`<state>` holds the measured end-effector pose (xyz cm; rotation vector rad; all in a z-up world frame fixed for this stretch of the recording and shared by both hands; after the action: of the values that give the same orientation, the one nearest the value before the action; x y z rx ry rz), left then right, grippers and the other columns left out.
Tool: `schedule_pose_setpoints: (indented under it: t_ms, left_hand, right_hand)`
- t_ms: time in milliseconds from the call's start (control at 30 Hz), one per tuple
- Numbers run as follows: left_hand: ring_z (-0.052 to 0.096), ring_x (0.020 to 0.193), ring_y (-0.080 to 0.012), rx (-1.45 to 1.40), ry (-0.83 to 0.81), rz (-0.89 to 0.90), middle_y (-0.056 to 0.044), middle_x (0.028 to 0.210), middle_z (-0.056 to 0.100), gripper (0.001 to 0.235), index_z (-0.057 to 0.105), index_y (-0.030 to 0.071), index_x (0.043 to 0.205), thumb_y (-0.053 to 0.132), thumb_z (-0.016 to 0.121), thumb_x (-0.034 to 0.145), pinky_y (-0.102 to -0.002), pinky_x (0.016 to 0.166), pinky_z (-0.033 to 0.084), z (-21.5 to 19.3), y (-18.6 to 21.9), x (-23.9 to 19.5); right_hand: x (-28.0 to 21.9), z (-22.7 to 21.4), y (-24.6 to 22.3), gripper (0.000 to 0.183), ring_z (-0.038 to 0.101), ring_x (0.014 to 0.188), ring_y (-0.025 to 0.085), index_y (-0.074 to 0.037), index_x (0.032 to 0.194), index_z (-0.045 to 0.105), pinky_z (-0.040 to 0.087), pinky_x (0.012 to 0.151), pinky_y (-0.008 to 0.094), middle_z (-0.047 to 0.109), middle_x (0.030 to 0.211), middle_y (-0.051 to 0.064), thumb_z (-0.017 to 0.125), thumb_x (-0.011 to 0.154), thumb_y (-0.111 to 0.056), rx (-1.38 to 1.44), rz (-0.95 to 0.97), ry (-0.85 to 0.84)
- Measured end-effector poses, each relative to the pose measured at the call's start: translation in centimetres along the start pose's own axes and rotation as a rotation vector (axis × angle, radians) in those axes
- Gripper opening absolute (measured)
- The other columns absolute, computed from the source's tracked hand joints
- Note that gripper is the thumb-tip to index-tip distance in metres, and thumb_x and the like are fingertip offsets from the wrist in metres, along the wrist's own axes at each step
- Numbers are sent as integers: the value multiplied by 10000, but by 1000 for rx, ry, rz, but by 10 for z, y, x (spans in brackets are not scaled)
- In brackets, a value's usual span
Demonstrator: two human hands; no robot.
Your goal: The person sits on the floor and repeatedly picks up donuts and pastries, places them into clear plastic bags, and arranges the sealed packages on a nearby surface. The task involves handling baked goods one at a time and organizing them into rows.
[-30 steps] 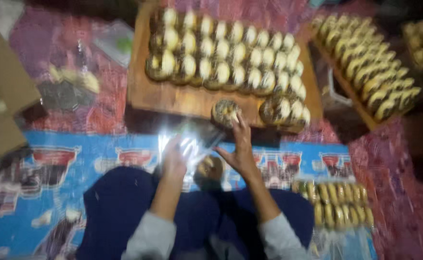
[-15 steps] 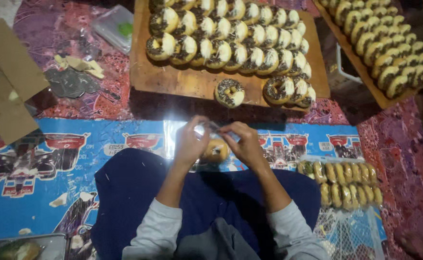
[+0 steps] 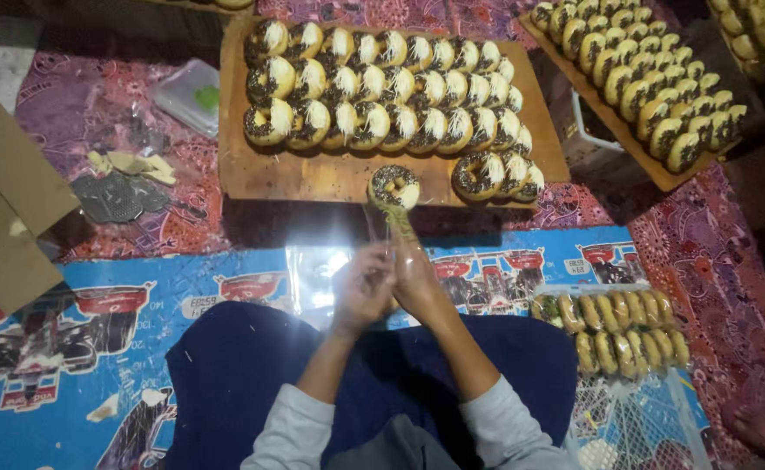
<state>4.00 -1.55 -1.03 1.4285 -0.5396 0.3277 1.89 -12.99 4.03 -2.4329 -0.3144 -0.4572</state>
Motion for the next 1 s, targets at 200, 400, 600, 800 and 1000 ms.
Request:
schedule_pose_setpoints:
  t_ms: [200, 400, 600, 800, 1000]
  left_hand:
    - [640, 1120, -372, -1251, 215, -792, -155, 1261, 618, 350, 640, 166, 1229, 204, 673, 882, -573, 999, 530, -15, -75, 0]
    - [620, 1104, -278, -1412, 432, -642, -116, 1136, 657, 114, 633, 73, 1097, 85, 662, 988, -649, 1217, 393, -59, -122, -1]
    - [619, 995, -356, -1719, 610, -753, -229, 1002, 669, 381, 658, 2, 1016, 366, 703, 913, -659, 1115, 392, -67, -114, 9]
    - [576, 1128, -404, -1679, 888, -844, -269, 1159, 598, 481, 647, -12, 1082, 436, 694, 911, -663, 1139, 365, -78, -128, 2]
    - [573, 1197, -401, -1770, 862, -486, -225, 1218, 590, 380, 637, 33, 1095, 388, 644, 958, -678, 1165, 363, -75, -120, 16]
  right_hand:
    - [-17, 24, -17, 498, 594, 1275, 393, -13, 1349, 609, 514, 1056, 445, 572, 1404, 268, 715, 866, -78, 46, -67, -216]
    - [-16, 7, 62, 327, 784, 1045, 240, -42, 1148, 778, 637, 981, 386, 810, 1079, 131, 772, 871, -216, 407, 378, -41]
    - [44, 32, 172, 1179, 524, 1264, 510, 115, 1441, 393, 415, 1051, 532, 544, 1366, 337, 1010, 578, -400, -277, 44, 342]
    - [32, 46, 144, 796, 672, 1256, 295, -48, 1387, 585, 538, 1077, 411, 676, 1358, 175, 940, 745, -358, -13, 596, 311]
    - [-33, 36, 45, 832, 628, 1250, 276, -42, 1475, 446, 565, 1050, 396, 595, 1386, 172, 843, 745, -101, 836, 439, 215]
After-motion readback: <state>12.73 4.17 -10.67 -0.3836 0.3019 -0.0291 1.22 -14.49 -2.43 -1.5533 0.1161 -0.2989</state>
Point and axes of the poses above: each hand's wrist, its own x-axis towards the middle knuckle, its own z-axis out of the palm, y = z × x, the point moved 3 cm from there along x, towards the middle knuckle
